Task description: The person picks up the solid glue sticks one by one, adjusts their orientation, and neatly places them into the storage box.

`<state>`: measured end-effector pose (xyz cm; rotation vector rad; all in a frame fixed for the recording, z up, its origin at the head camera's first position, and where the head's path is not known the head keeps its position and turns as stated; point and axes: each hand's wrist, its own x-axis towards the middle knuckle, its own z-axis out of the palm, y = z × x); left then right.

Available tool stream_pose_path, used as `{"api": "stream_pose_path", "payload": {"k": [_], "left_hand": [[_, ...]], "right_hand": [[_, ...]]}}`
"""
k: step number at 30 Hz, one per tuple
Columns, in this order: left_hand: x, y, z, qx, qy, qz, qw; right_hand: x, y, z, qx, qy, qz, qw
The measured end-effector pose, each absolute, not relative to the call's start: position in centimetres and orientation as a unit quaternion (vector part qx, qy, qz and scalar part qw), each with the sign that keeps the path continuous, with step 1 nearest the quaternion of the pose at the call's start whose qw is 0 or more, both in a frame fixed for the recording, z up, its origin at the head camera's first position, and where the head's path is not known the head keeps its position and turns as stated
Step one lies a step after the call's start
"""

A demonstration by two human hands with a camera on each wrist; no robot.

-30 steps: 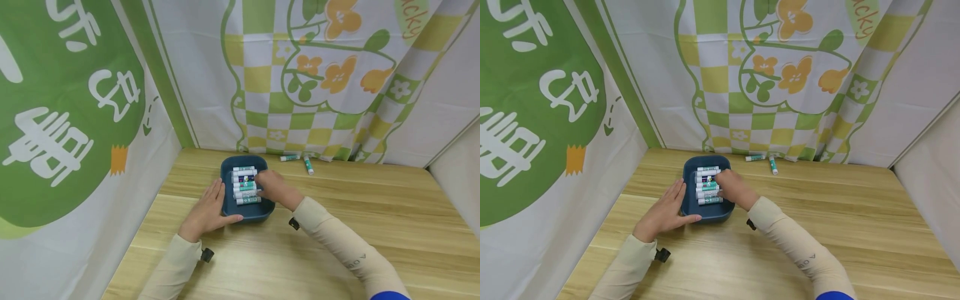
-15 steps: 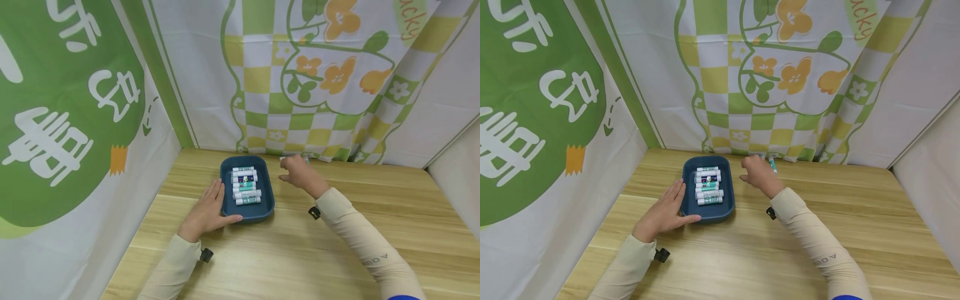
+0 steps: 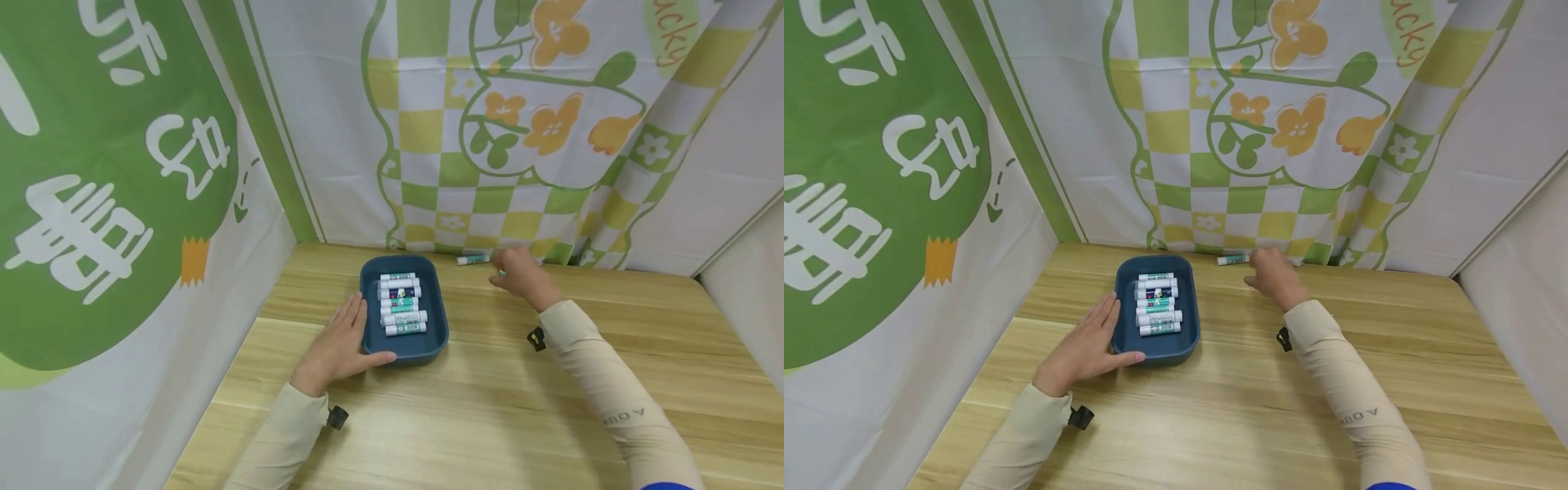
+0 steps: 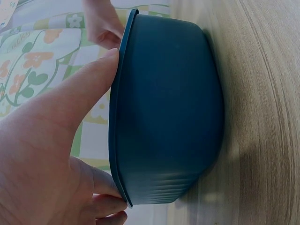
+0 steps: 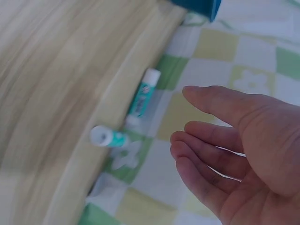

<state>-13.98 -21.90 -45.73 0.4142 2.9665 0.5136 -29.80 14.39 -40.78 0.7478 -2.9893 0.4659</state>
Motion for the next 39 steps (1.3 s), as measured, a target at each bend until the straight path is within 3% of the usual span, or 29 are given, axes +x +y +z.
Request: {"api": "stream_pose_path", "payload": {"k": [5,22,39], "left_hand": [[-14.0,-22.0,-45.7,0.133,0.976,0.166,0.054],[-13.9,-21.9,-45.8,0.134,0.974,0.172,0.064],[-13.9,-21.9,-45.7,0.133,0.974,0.177,0.056]], "right_hand": [[-30.9,15.5,-42.0,0.23,-0.96,0.156,0.018],[-33.5,17.3,-44.2,0.14,-0.977,0.158,-0.044],[-34.2,17.1,-46.8,0.092,-0.982,0.163,-0.014]]}}
